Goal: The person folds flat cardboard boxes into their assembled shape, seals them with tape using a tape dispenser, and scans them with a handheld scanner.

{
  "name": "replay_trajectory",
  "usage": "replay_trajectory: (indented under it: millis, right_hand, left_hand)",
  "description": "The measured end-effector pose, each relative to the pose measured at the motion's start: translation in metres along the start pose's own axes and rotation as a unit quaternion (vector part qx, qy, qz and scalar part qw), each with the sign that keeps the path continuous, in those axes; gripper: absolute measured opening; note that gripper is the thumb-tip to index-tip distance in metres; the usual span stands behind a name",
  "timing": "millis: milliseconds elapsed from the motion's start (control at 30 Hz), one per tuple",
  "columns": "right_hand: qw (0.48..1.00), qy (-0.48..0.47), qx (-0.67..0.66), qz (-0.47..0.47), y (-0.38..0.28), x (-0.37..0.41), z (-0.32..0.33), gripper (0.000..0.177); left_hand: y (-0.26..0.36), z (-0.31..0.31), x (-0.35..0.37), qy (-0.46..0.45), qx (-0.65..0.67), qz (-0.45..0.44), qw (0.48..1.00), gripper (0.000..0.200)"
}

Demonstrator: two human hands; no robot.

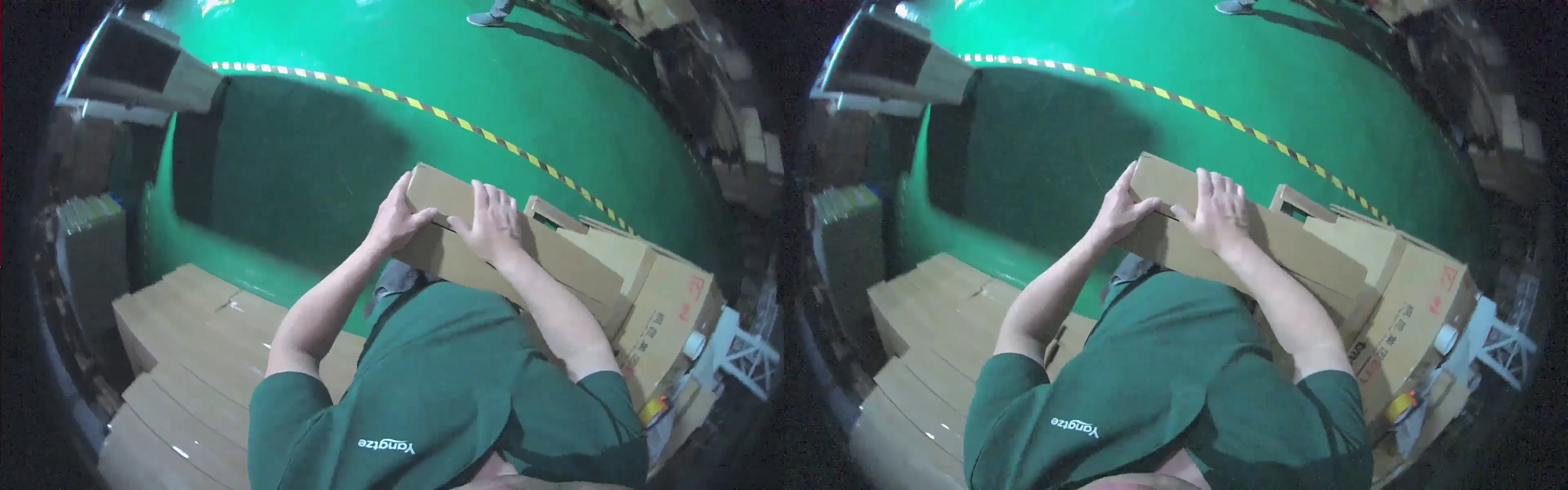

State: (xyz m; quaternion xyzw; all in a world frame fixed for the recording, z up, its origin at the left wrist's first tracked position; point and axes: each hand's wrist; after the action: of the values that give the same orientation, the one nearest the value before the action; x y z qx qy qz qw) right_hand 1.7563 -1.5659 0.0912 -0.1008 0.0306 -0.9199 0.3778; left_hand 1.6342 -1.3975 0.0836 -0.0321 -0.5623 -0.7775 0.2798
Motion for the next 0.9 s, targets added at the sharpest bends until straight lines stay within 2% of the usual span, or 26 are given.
replay_trajectory:
  millis: [33, 133, 233, 433, 533, 633, 700, 900]
  right_hand:
    - [1.0, -0.004, 0.016, 0.008, -0.002, 0.002, 0.001, 0.075]
    - [1.0, -0.014, 0.025, 0.001, -0.001, -0.003, 0.005, 0.073]
    - [0.999, -0.053, 0.007, -0.008, 0.003, -0.003, 0.005, 0.071]
    - [0.998, -0.048, 0.035, 0.017, 0.007, 0.006, 0.006, 0.073]
    - [0.997, -0.033, 0.063, 0.011, 0.009, 0.008, 0.0, 0.076]
    - [0.997, -0.014, 0.074, 0.009, 0.011, 0.007, -0.003, 0.078]
    - [0.998, -0.001, 0.069, 0.012, 0.013, 0.004, -0.006, 0.083]
    - [0.998, -0.004, 0.057, 0.005, 0.011, 0.008, -0.004, 0.086]
  left_hand:
    - [-0.003, -0.002, 0.008, -0.003, 0.008, 0.007, 1.0, 0.08]
    - [-0.009, -0.009, 0.029, 0.003, 0.03, 0.079, 0.996, 0.062]
    - [-0.009, -0.012, 0.035, 0.062, 0.036, 0.036, 0.997, 0.04]
    - [-0.011, -0.009, 0.029, 0.059, 0.002, 0.019, 0.998, 0.044]
    - [-0.006, -0.004, 0.025, 0.054, -0.013, -0.011, 0.998, 0.054]
    - [0.0, -0.004, 0.019, 0.02, -0.043, -0.002, 0.999, 0.064]
    - [0.001, -0.006, 0.014, 0.032, -0.051, 0.002, 0.998, 0.049]
    - [0.001, -0.012, 0.018, 0.063, -0.074, 0.001, 0.995, 0.038]
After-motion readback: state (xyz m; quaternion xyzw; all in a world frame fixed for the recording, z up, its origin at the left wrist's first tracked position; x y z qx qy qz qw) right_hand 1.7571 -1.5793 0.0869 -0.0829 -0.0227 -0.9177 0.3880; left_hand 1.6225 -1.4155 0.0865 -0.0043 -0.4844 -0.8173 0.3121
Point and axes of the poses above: each hand's wrist, its own x-axis away from the middle knuckle, its own z-axis out of the back of the hand, y = z × x, and after that the axes turned 8 degrees about -z, right-handed
